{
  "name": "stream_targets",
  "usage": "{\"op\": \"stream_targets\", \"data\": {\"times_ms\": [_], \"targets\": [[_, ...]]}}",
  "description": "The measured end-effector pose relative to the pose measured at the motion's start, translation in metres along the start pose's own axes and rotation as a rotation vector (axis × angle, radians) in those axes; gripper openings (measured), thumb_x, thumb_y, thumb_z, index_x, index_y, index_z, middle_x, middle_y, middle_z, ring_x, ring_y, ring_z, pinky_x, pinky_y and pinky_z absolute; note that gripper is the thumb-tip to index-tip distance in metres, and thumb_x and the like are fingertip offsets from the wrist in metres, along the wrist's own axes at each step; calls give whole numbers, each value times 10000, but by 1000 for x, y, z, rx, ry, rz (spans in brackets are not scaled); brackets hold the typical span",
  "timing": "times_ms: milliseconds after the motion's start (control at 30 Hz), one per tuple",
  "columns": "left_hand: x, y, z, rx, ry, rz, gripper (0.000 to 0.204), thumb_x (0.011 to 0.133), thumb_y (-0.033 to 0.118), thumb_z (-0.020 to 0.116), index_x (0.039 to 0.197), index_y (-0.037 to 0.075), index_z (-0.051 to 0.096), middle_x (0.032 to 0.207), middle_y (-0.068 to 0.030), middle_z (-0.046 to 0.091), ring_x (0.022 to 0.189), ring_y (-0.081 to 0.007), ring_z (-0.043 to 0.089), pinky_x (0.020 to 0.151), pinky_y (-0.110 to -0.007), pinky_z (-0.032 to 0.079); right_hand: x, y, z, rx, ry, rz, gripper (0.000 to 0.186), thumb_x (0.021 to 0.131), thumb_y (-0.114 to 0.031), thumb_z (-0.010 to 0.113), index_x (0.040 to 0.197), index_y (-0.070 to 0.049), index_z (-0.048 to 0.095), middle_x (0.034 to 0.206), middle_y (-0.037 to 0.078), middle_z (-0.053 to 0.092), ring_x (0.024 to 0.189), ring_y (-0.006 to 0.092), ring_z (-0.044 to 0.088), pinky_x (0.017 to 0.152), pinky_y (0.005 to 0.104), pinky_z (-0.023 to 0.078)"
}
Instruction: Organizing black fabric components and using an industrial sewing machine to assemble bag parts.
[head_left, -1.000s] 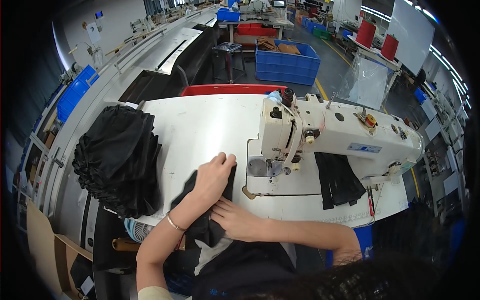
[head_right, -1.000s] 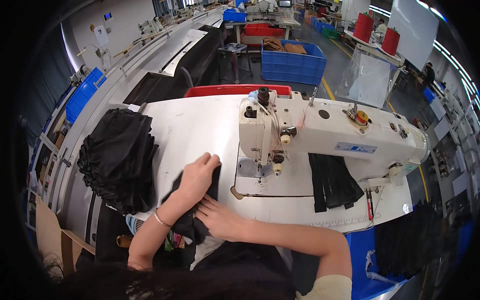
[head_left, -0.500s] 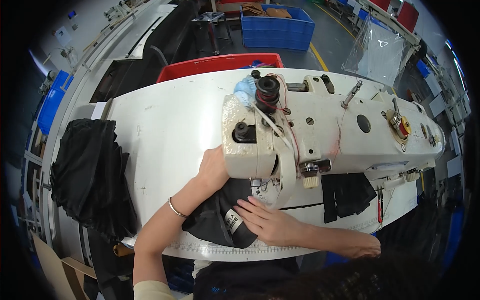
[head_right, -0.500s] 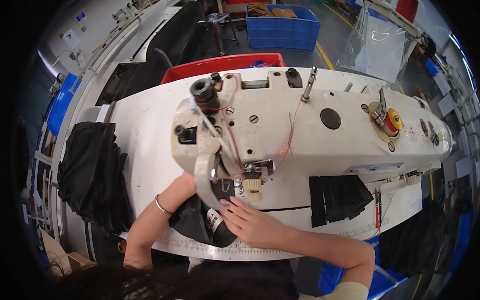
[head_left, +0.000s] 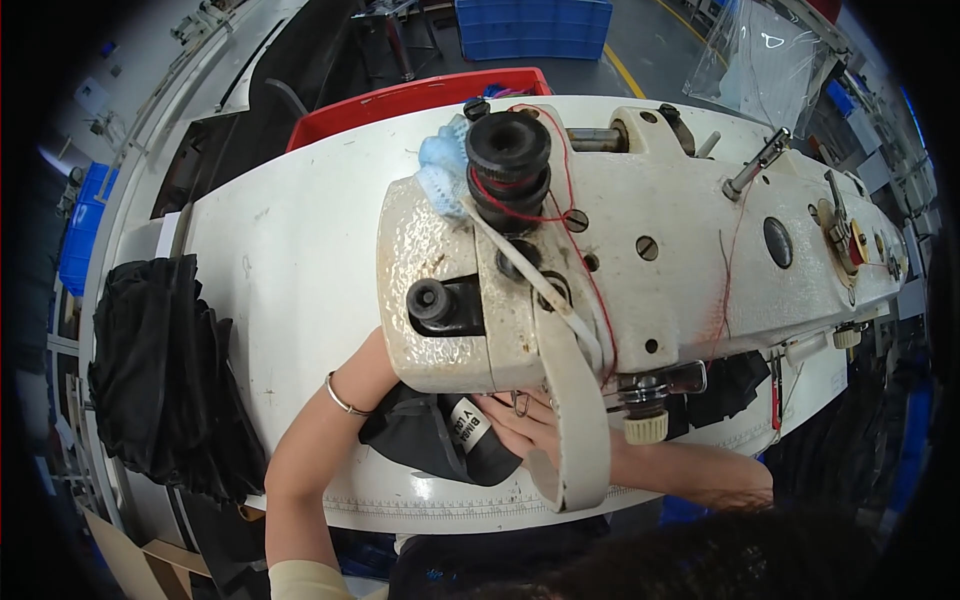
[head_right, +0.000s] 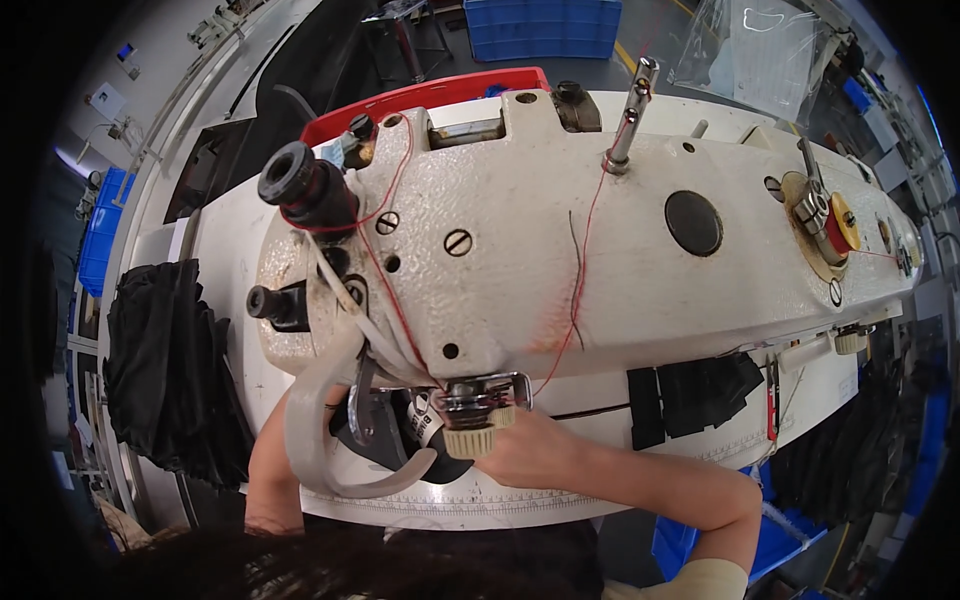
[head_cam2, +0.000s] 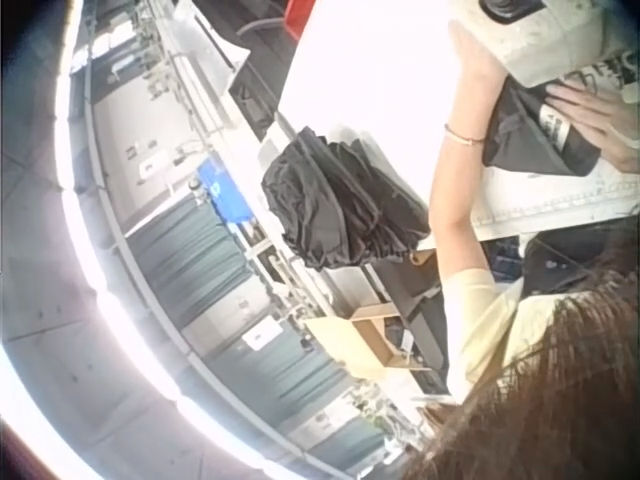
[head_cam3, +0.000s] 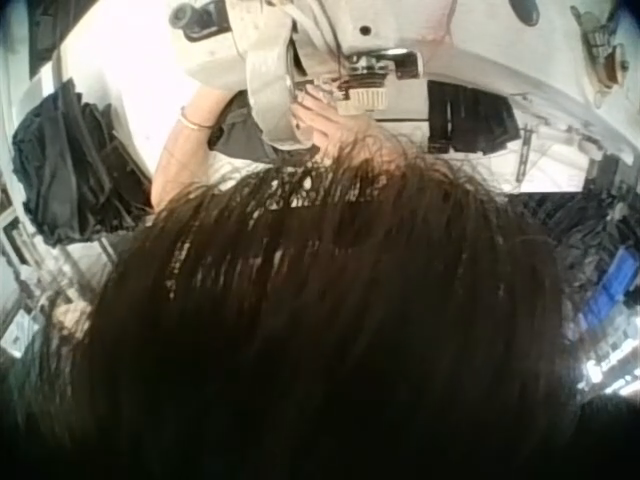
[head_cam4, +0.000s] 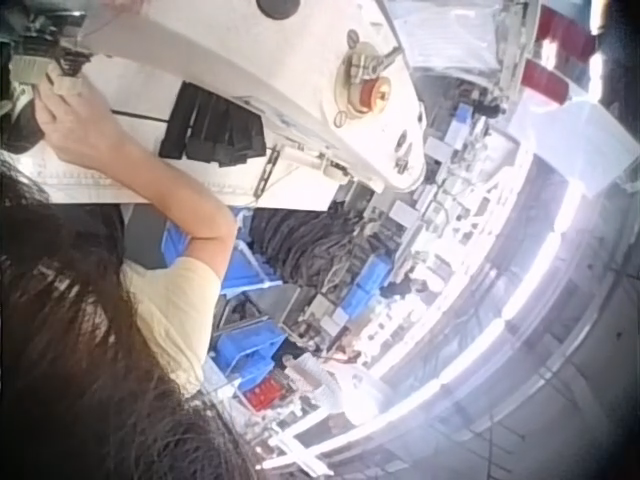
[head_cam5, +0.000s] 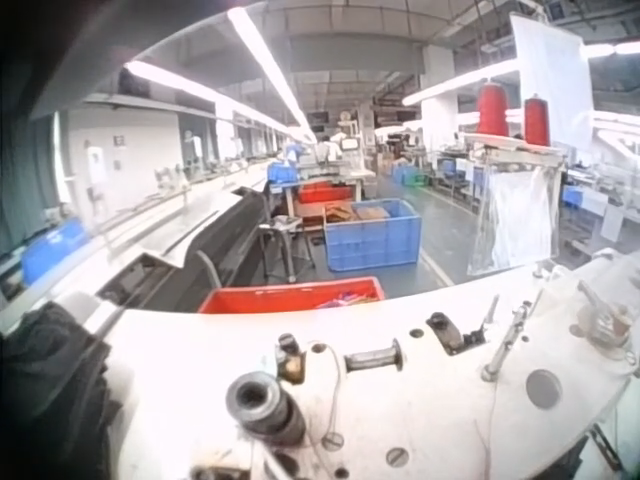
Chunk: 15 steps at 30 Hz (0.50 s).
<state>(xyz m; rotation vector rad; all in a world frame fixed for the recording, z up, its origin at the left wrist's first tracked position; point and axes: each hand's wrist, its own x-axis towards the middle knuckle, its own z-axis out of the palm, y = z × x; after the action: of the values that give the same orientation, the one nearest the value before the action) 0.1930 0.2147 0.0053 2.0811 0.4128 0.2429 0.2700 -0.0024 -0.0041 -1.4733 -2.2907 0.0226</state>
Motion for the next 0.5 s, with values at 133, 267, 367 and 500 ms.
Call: {"op": "stream_targets", "data": {"times_ms": [133,267,367,500], "targets": [[-17,5,-6,-80,-18,-71,295,728,55,637,1022,52,611,1013,-145,595,910,-313,576,782,-362,467,1,3,12,24,-27,-38,393,716,-122,535,1064,62,541,1153,192,542,1014,265,556,873,388,439],[-37,-2,-39,-208,-69,-20,310,728,40,639,1036,48,606,1029,-147,589,936,-315,569,807,-359,460,1,-10,-21,190,107,-29,342,747,-65,528,1070,44,558,1043,168,570,963,264,570,840,385,445],[-44,20,-51,-69,-57,30,344,732,4,637,1071,34,587,1056,-149,569,978,-324,540,855,-357,432,-28,4,-71,201,11,463,325,745,-63,543,1056,32,553,1020,183,565,984,275,561,839,388,448],[-85,55,-46,301,253,182,297,761,-11,619,1056,4,588,993,-137,567,926,-308,522,835,-350,427,-69,86,-76,-827,73,540,257,812,-85,511,1060,-27,541,1083,170,549,1038,297,522,886,430,412]]}}
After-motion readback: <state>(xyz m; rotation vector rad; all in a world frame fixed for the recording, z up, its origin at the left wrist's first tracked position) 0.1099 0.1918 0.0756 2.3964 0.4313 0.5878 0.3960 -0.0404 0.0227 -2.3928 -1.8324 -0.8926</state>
